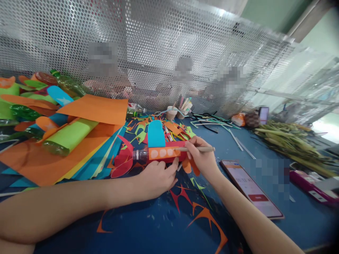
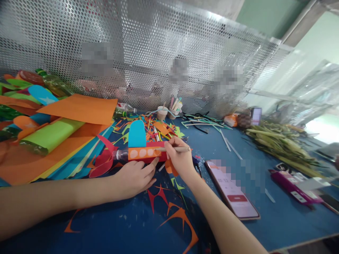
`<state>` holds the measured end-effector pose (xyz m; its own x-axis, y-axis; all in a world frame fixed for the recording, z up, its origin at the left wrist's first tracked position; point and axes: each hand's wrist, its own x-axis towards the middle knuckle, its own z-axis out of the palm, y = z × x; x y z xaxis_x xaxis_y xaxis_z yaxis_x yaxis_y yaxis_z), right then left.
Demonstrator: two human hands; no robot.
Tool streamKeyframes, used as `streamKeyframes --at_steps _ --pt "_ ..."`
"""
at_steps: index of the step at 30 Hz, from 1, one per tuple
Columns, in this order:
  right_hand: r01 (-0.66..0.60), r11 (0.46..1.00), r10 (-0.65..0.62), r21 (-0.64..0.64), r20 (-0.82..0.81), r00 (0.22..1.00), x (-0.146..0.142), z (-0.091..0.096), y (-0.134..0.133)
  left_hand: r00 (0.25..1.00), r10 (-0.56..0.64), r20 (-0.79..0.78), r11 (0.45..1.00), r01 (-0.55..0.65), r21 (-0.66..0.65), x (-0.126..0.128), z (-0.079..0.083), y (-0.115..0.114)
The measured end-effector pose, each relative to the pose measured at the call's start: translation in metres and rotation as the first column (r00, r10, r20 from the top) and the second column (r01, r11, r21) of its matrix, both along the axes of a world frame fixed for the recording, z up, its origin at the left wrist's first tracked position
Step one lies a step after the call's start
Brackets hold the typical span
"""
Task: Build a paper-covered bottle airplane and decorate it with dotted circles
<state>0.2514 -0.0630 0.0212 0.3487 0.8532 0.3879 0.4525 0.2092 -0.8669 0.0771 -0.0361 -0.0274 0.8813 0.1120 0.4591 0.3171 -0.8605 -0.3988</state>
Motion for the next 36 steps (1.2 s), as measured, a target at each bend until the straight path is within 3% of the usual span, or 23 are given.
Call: streamKeyframes --at_steps 36 --pt "-0.01 1.0 0.01 0.006 0.004 1.0 0.0024 -0.0032 -0.0002 1.0 -0.001 0.012 1.0 0.001 -0.006 0.0 0.001 0.0011"
